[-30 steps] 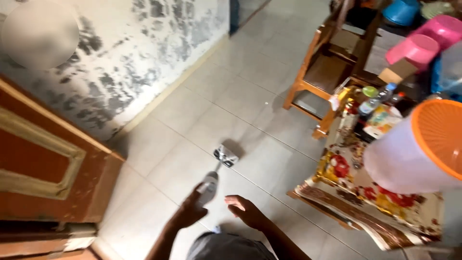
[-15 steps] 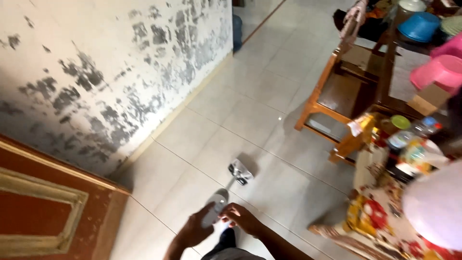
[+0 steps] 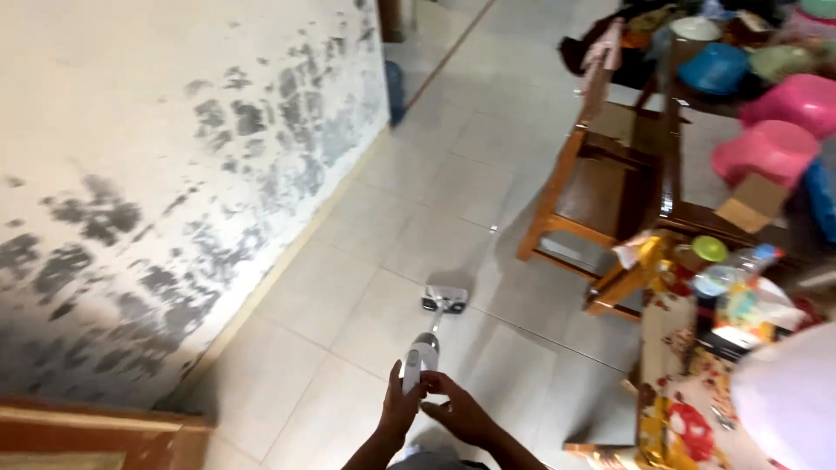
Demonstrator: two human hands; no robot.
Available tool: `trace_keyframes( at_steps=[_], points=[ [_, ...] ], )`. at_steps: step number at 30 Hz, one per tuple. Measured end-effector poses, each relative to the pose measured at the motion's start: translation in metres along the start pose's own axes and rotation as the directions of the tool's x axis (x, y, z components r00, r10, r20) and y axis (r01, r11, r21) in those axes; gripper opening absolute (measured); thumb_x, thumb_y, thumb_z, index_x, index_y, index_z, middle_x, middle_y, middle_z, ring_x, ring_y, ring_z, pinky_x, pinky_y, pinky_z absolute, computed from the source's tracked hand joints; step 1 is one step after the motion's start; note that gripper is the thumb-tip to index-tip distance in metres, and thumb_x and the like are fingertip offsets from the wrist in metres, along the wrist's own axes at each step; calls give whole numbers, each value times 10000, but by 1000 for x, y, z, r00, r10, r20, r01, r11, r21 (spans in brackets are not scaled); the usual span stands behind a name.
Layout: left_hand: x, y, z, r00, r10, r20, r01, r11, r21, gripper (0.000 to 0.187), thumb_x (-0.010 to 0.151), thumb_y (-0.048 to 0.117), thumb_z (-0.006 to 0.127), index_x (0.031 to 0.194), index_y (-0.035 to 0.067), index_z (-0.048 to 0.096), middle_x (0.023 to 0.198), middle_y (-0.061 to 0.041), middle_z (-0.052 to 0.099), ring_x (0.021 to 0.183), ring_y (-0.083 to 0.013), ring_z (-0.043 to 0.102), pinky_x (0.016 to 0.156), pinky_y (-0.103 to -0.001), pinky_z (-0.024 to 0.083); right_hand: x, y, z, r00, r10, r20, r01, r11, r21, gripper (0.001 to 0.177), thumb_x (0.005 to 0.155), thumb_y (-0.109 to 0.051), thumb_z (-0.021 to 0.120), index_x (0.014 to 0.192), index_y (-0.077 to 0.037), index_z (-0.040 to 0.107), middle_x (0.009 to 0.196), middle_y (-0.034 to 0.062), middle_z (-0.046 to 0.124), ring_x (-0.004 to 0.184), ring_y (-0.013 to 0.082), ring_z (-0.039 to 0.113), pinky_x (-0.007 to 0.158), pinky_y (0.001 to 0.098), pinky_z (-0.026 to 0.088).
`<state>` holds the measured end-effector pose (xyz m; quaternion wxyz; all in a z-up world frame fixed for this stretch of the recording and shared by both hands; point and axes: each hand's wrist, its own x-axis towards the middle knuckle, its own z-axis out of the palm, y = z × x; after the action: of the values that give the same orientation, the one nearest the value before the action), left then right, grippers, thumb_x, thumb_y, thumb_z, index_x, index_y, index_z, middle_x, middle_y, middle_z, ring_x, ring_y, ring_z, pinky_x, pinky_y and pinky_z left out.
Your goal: Cleaning the floor using a handheld vacuum cleaner across multiple rooms.
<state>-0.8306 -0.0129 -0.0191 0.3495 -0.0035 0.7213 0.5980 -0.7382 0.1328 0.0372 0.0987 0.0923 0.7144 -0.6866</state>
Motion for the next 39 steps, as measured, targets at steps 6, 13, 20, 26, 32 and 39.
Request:
trace_keyframes(
  at_steps=[6, 13, 20, 26, 32, 39],
  points=[
    [35, 43, 48, 958, -143, 250, 185, 970, -158, 814, 907, 187, 656, 1585, 199, 206, 1214, -112, 650, 1084, -194, 670, 877, -357, 562, -12, 5, -29, 974, -19, -225, -53, 949, -309, 729, 923, -274, 729, 1539, -178, 351, 1545, 57, 479, 1357, 261, 497, 1060, 416, 480],
    [109, 112, 54, 926, -109, 361, 164, 978, -126, 639, 914, 216, 642, 1499, 172, 389, 1099, -159, 661, 797, -231, 535, 597, -330, 477, 54, -6, -76, 926, -262, -272, 126, 893, -431, 916, 884, -167, 792, 1594, -91, 218, 1568, 157, 400, 1395, 343, 412, 1143, 442, 357],
    [209, 184, 4, 876, -136, 463, 140, 990, 26, 712, 887, 159, 629, 1532, 200, 331, 1190, -102, 636, 1044, -211, 654, 763, -381, 571, 180, -34, -98, 937, -118, -329, 10, 950, -313, 1057, 817, -322, 888, 1603, -136, 207, 1488, 161, 385, 1368, 329, 414, 1145, 422, 387],
    [284, 230, -9, 851, -134, 508, 119, 991, 63, 724, 919, 237, 624, 1572, 222, 312, 1290, -54, 629, 1135, -188, 632, 840, -349, 588, 266, -53, -120, 923, -121, -366, 37, 973, -228, 1075, 800, -250, 881, 1614, -180, 182, 1422, 158, 432, 1315, 323, 457, 1095, 425, 428],
    [336, 241, 28, 844, -176, 507, 156, 984, 82, 795, 923, 218, 649, 1612, 246, 254, 1164, -128, 623, 928, -220, 598, 751, -355, 515, 289, -59, -163, 838, -74, -541, -2, 990, -139, 1006, 739, -89, 817, 1580, -237, 284, 1384, 146, 489, 1269, 318, 533, 1054, 417, 466],
    [366, 251, 79, 661, -81, 746, 61, 997, 55, 878, 946, 170, 659, 1631, 210, 112, 1266, -138, 629, 1054, -238, 615, 867, -358, 542, 282, -50, -219, 815, 113, -569, -99, 994, 55, 1006, 800, -19, 677, 1635, -261, 170, 1379, 198, 475, 1239, 322, 567, 1011, 412, 482]
  ],
)
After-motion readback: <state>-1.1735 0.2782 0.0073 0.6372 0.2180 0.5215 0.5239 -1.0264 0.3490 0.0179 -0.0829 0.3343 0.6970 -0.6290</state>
